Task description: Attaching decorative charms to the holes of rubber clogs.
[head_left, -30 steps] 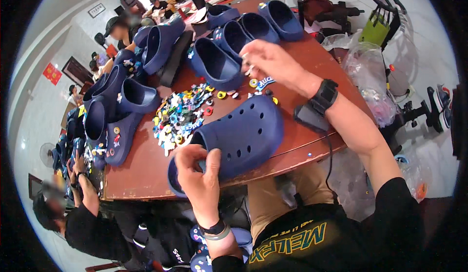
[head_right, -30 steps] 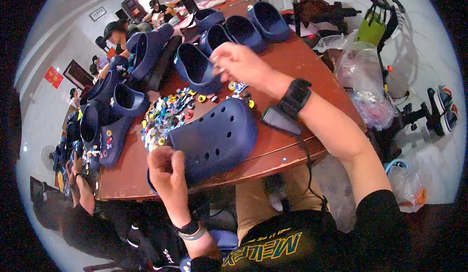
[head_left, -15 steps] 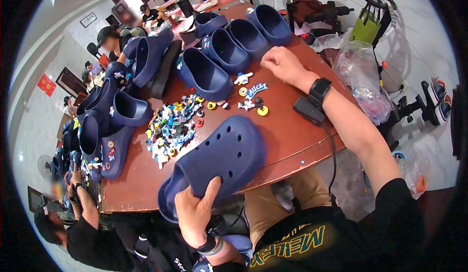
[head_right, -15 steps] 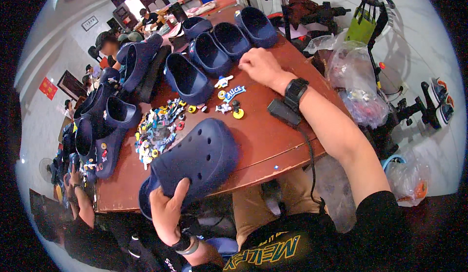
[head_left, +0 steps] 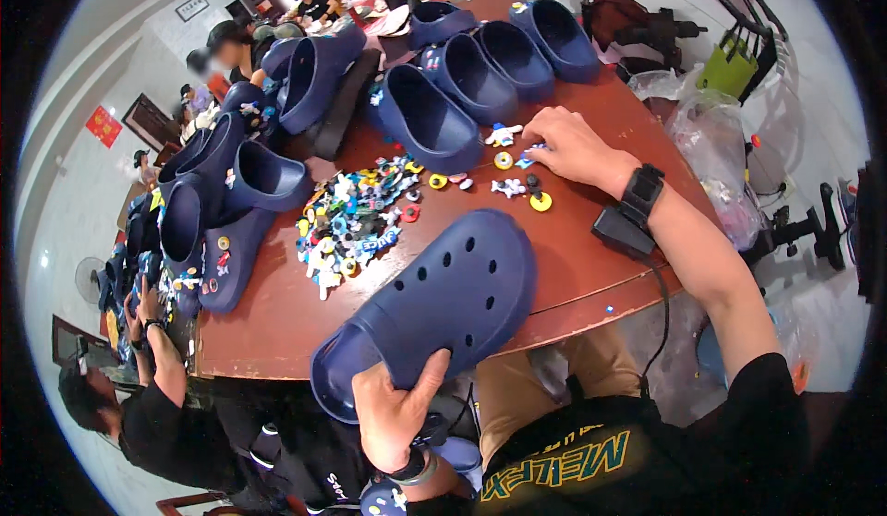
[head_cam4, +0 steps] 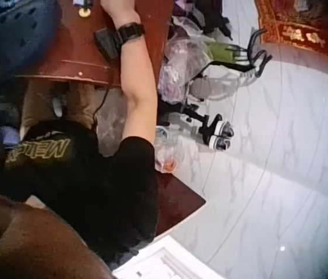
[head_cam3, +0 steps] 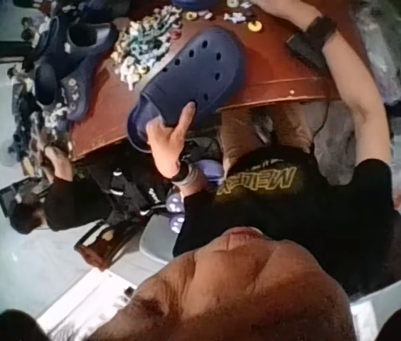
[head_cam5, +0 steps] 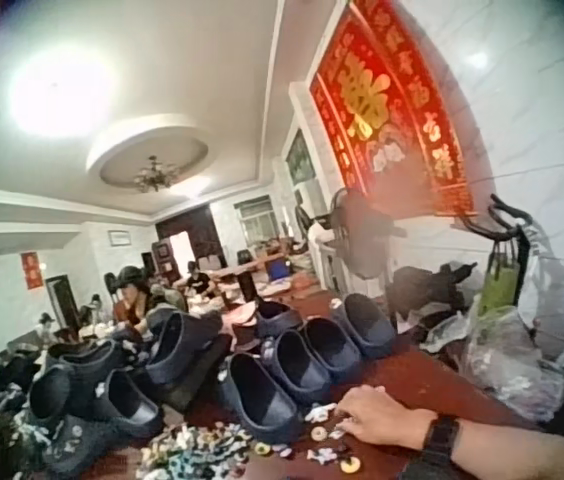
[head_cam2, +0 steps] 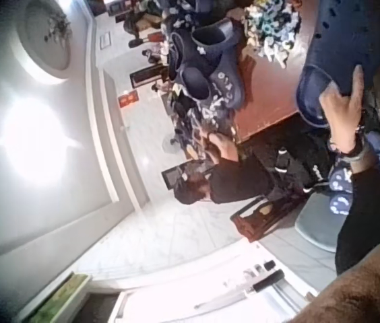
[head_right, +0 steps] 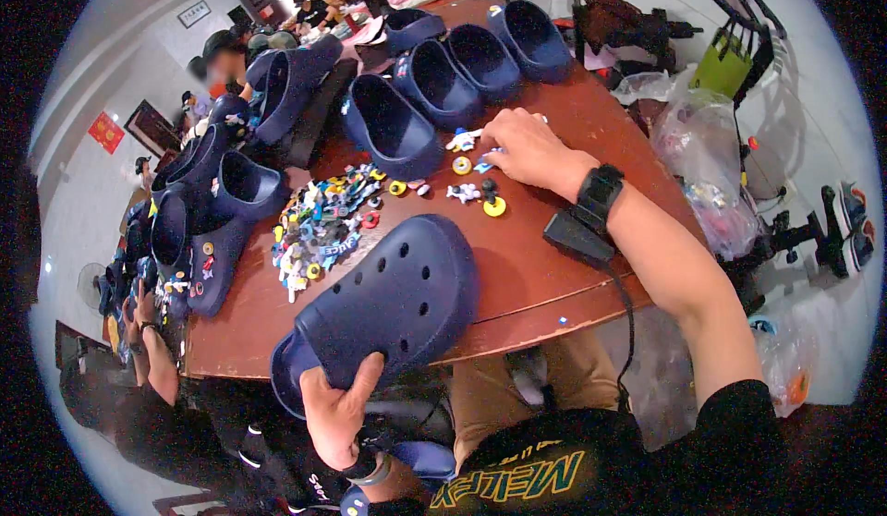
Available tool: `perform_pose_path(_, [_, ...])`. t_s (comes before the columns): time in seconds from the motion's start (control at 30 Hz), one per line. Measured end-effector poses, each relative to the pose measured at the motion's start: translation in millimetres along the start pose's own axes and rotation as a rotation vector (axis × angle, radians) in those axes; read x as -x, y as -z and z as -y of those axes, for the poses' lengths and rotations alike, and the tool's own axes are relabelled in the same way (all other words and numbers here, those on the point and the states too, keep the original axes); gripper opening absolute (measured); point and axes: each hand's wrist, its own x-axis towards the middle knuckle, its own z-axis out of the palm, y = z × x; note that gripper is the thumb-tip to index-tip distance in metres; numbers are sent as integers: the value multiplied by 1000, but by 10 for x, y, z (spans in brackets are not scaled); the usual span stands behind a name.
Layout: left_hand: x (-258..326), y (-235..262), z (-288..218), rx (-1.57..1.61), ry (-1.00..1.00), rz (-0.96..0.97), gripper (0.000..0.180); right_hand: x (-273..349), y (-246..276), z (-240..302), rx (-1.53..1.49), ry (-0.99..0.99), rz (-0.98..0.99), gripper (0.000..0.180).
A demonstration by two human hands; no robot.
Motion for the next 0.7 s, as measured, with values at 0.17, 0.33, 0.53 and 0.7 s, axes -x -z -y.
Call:
perform_pose_path(0.17, [-48, -6, 43, -52, -184, -25, 21, -37, 81, 313, -166, 103, 29, 19])
perform_pose_path(0.33, [95, -55, 219, -53, -315, -117, 22, -311, 110, 831, -238, 505, 65, 13])
perform_pose_path(0.53, [433, 124, 313, -113, -235, -267, 20, -812, -123, 1509, -152, 859, 511, 19])
perform_pose_path(0.7, [555, 216, 528, -40, -107, -207, 31, -1133, -547, 2002, -93, 1039, 526, 36])
